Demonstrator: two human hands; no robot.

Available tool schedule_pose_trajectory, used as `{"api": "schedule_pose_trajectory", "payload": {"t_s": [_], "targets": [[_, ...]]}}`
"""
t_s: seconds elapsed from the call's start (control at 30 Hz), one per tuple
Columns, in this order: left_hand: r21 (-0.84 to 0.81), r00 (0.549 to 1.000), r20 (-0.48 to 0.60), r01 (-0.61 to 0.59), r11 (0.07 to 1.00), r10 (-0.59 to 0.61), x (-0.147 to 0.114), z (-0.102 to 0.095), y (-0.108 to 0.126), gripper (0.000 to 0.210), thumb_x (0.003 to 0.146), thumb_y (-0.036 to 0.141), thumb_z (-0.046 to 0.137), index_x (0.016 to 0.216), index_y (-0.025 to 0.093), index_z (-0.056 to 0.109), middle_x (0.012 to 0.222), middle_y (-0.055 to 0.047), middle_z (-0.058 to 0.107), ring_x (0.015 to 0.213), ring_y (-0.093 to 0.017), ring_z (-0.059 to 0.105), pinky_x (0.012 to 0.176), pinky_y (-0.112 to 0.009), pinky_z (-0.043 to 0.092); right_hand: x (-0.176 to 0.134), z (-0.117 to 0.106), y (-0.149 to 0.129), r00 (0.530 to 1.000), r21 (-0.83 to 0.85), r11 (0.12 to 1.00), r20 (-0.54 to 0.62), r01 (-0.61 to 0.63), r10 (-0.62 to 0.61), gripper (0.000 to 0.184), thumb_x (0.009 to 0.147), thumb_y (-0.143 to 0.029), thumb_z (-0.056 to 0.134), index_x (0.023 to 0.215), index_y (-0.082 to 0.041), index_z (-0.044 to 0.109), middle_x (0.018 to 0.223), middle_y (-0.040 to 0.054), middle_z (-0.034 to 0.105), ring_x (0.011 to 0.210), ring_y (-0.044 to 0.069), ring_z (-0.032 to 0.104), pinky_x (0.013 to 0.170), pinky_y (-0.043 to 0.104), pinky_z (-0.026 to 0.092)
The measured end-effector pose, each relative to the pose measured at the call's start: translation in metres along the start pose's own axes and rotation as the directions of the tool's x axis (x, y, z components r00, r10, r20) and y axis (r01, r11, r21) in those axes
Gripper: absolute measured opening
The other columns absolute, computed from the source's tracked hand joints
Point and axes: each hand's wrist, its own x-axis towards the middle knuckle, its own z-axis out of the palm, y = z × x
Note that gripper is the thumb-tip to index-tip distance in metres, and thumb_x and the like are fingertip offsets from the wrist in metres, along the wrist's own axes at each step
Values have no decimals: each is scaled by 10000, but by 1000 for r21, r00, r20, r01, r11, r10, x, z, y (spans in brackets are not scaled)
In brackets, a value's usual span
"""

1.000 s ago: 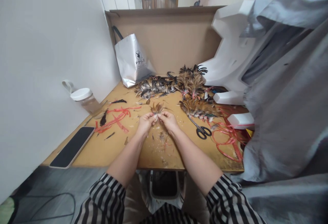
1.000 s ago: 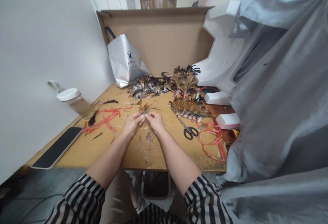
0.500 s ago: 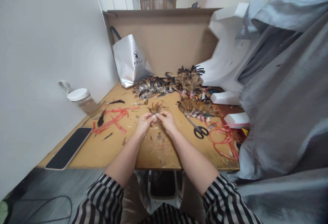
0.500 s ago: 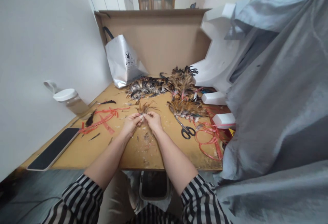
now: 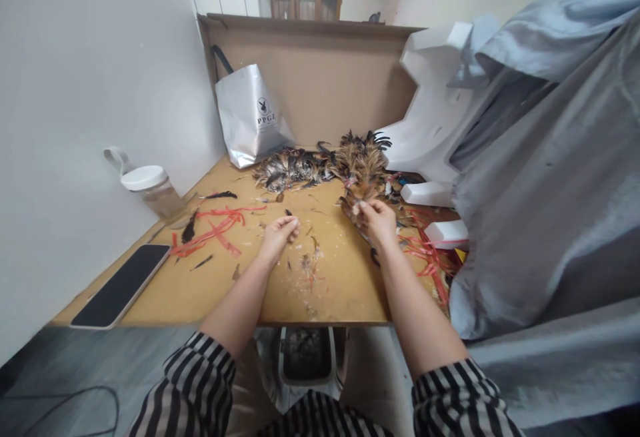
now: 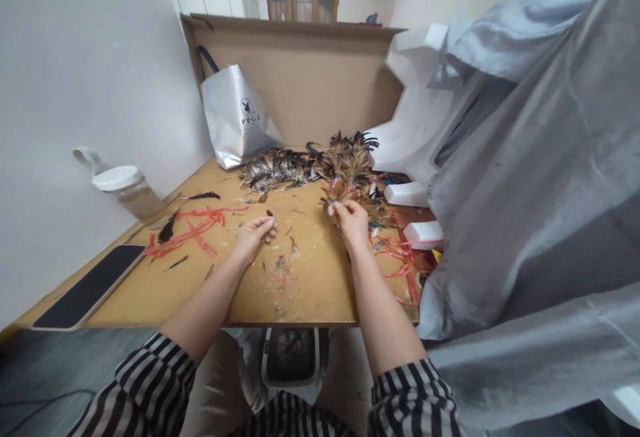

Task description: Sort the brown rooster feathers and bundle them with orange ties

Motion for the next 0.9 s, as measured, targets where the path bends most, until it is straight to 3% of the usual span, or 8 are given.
{"api": "schedule_pose_trajectory", "payload": {"t_s": [0.1, 0.23, 0.4, 0.5, 0.73, 0.8, 0.9], "targets": [[1, 1000, 12, 4, 1000, -4, 0, 0, -1, 368, 565, 365, 716, 819, 116, 619, 741, -64, 639, 526, -83, 540, 428, -173, 352, 15, -34, 12, 995, -27, 999, -91, -47, 44, 289, 627, -447, 584, 604, -176, 487, 438, -47, 460, 363, 73, 342, 390, 211, 270], [4, 1000, 19, 6, 1000, -6, 0, 0, -1, 373, 559, 365, 719, 813, 112, 617, 731, -67, 642, 519, -82, 537, 422, -167, 347, 19, -52, 26, 991, -131, 982, -31, -134, 131, 265, 597, -410, 599, 549, -170, 496, 401, -30, 470, 343, 83, 371, 365, 213, 249], [30, 1000, 17, 20, 999, -21, -1, 1, 1, 367, 552, 349, 724, 806, 106, 618, 711, -69, 640, 519, -87, 538, 416, -169, 350, 19, -53, 42, 984, -321, 931, 1, -171, 181, 277, 619, -402, 548, 493, -157, 527, 385, 2, 494, 331, 81, 364, 368, 218, 250], [35, 999, 24, 24, 999, -25, -3, 3, 1, 362, 543, 338, 730, 800, 108, 621, 690, -65, 639, 512, -88, 538, 412, -168, 353, 24, -54, 48, 985, -494, 857, 2, -148, 171, 294, 647, -397, 509, 490, -153, 559, 405, 23, 525, 347, 98, 402, 391, 228, 281], [70, 999, 33, 0, 998, -2, -3, 4, 0, 331, 562, 341, 713, 784, 112, 623, 613, -44, 619, 468, -82, 516, 397, -170, 346, 30, -55, 42, 997, -761, 645, -74, -78, 33, 225, 639, -345, 525, 550, -167, 630, 574, 81, 635, 506, 149, 524, 486, 245, 325], [74, 1000, 29, -8, 997, 6, -3, 4, 1, 330, 565, 343, 710, 783, 111, 623, 607, -46, 617, 458, -81, 510, 393, -174, 342, 29, -55, 39, 996, -773, 630, -90, -76, 9, 202, 637, -334, 528, 565, -176, 630, 607, 83, 647, 549, 164, 542, 508, 250, 333], [66, 1000, 19, -14, 998, 12, -3, 4, 1, 339, 562, 353, 709, 781, 109, 622, 618, -54, 623, 460, -83, 511, 391, -176, 336, 26, -57, 38, 996, -726, 683, -91, -79, 19, 200, 638, -346, 533, 569, -178, 616, 591, 67, 643, 558, 165, 550, 513, 244, 342]]}}
